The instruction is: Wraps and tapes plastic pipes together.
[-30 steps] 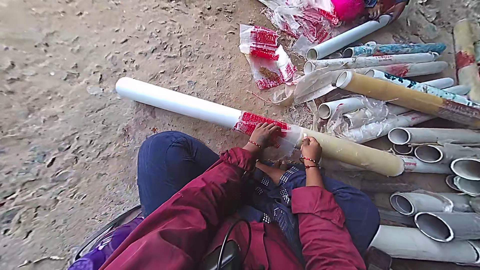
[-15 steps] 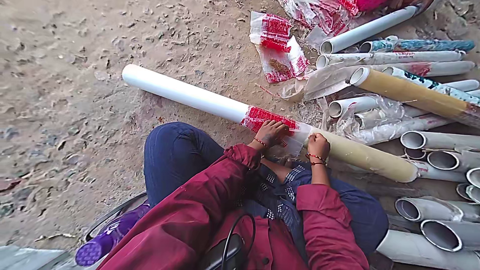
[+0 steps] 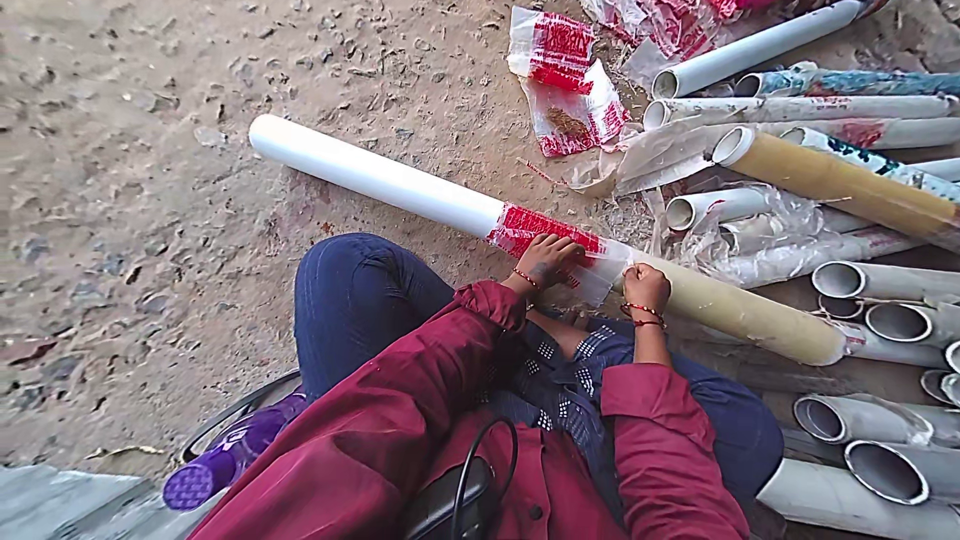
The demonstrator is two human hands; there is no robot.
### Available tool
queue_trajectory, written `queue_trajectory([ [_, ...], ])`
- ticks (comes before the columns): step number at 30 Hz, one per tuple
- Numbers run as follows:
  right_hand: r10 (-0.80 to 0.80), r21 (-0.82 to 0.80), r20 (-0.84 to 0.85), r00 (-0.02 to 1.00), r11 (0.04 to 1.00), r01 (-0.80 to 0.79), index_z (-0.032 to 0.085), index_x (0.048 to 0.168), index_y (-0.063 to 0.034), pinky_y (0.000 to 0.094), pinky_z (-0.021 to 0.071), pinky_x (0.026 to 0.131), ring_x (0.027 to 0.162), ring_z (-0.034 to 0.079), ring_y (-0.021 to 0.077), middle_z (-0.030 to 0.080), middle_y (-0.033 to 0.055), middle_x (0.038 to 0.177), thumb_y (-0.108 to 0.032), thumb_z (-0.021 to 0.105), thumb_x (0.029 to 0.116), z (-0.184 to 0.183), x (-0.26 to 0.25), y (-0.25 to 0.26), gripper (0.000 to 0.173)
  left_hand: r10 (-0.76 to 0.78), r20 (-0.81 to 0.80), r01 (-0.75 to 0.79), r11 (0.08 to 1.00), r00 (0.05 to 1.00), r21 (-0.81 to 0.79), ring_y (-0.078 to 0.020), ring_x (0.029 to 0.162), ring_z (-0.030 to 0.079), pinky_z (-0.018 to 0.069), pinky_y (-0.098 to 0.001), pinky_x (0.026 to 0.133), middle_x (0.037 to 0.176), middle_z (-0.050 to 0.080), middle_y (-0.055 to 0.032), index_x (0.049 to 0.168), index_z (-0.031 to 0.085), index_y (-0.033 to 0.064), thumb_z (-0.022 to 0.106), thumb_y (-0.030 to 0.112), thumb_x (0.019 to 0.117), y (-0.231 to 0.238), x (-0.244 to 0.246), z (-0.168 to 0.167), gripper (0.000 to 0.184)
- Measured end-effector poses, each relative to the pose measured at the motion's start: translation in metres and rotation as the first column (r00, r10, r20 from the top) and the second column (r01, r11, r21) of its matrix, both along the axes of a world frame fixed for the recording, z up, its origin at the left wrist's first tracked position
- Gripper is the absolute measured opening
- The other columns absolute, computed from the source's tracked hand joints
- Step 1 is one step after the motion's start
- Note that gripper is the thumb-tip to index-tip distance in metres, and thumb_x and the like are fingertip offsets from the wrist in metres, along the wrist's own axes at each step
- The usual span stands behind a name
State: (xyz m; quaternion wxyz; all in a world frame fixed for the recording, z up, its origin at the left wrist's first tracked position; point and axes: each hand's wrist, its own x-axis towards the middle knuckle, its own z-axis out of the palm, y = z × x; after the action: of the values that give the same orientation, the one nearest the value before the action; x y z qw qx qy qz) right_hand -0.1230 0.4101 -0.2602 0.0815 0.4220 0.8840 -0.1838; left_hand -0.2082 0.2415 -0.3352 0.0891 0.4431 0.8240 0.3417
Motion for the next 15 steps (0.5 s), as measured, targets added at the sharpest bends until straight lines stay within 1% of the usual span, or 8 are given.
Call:
queue_trajectory([
  [2, 0.0, 0.004, 0.007, 1.0, 1.0, 0.0, 0.072, 0.108, 0.0063, 0.0536, 0.0466, 0.097, 0.108, 0.067, 0.0389, 0.071, 0.0276, 0.107, -0.014, 0.051, 0.1069, 0.0, 0.001, -0.002, 0.029, -0.009, 0.015, 0.009, 1.0, 1.0, -0.02, -0.0361, 0.115, 0.065, 0.0415, -0.054, 0.108, 0.121, 0.071, -0.0158, 0.128, 0.069, 0.0069, 0.087, 0.019, 0.0798, 0.0, -0.001, 0.001, 0.053],
  [5, -0.005, 0.011, 0.002, 1.0, 1.0, 0.005, 0.072, 0.109, 0.0071, 0.0537, 0.0464, 0.098, 0.11, 0.067, 0.0396, 0.071, 0.028, 0.108, -0.013, 0.051, 0.107, 0.0, 0.003, -0.005, 0.029, -0.019, 0.044, 0.022, 0.997, 0.999, -0.075, -0.0363, 0.118, 0.064, 0.0408, -0.0535, 0.109, 0.124, 0.069, -0.0163, 0.131, 0.067, 0.0074, 0.086, 0.018, 0.0815, 0.0, -0.002, 0.008, 0.054],
  [8, -0.006, 0.032, -0.048, 0.999, 0.999, 0.007, 0.071, 0.105, 0.0095, 0.0587, 0.0458, 0.096, 0.106, 0.067, 0.0446, 0.07, 0.0313, 0.105, -0.012, 0.052, 0.1068, -0.005, 0.007, -0.01, 0.029, -0.017, 0.055, 0.022, 0.997, 0.998, -0.078, -0.0366, 0.118, 0.063, 0.0418, -0.0535, 0.108, 0.123, 0.07, -0.0168, 0.131, 0.067, 0.008, 0.087, 0.02, 0.0809, 0.001, -0.005, 0.011, 0.055],
  [9, -0.009, 0.036, -0.045, 0.999, 0.999, 0.01, 0.071, 0.105, 0.0092, 0.0583, 0.046, 0.096, 0.107, 0.067, 0.0442, 0.071, 0.0311, 0.105, -0.012, 0.052, 0.1069, -0.005, 0.008, -0.012, 0.029, -0.021, 0.064, 0.026, 0.996, 0.998, -0.087, -0.0367, 0.12, 0.063, 0.0411, -0.0533, 0.109, 0.124, 0.069, -0.0169, 0.132, 0.066, 0.0084, 0.086, 0.02, 0.0814, 0.003, -0.007, 0.01, 0.056],
  [12, -0.03, 0.033, 0.013, 0.999, 0.999, 0.03, 0.071, 0.111, 0.0068, 0.0521, 0.0463, 0.099, 0.112, 0.067, 0.0387, 0.071, 0.0277, 0.111, -0.015, 0.049, 0.108, -0.001, 0.007, -0.02, 0.031, -0.02, 0.074, 0.027, 0.995, 0.997, -0.097, -0.0367, 0.121, 0.062, 0.0398, -0.0534, 0.111, 0.125, 0.069, -0.0165, 0.133, 0.066, 0.0092, 0.086, 0.02, 0.0817, 0.005, -0.009, 0.009, 0.056],
  [15, -0.032, 0.043, 0.033, 0.999, 0.999, 0.03, 0.071, 0.111, 0.0069, 0.0519, 0.0464, 0.099, 0.114, 0.067, 0.0382, 0.071, 0.0272, 0.112, -0.015, 0.047, 0.1085, -0.001, 0.009, -0.024, 0.032, -0.025, 0.09, 0.035, 0.993, 0.996, -0.112, -0.037, 0.124, 0.061, 0.0391, -0.0539, 0.111, 0.127, 0.068, -0.0167, 0.134, 0.066, 0.0088, 0.086, 0.02, 0.0819, 0.005, -0.011, 0.011, 0.057],
])
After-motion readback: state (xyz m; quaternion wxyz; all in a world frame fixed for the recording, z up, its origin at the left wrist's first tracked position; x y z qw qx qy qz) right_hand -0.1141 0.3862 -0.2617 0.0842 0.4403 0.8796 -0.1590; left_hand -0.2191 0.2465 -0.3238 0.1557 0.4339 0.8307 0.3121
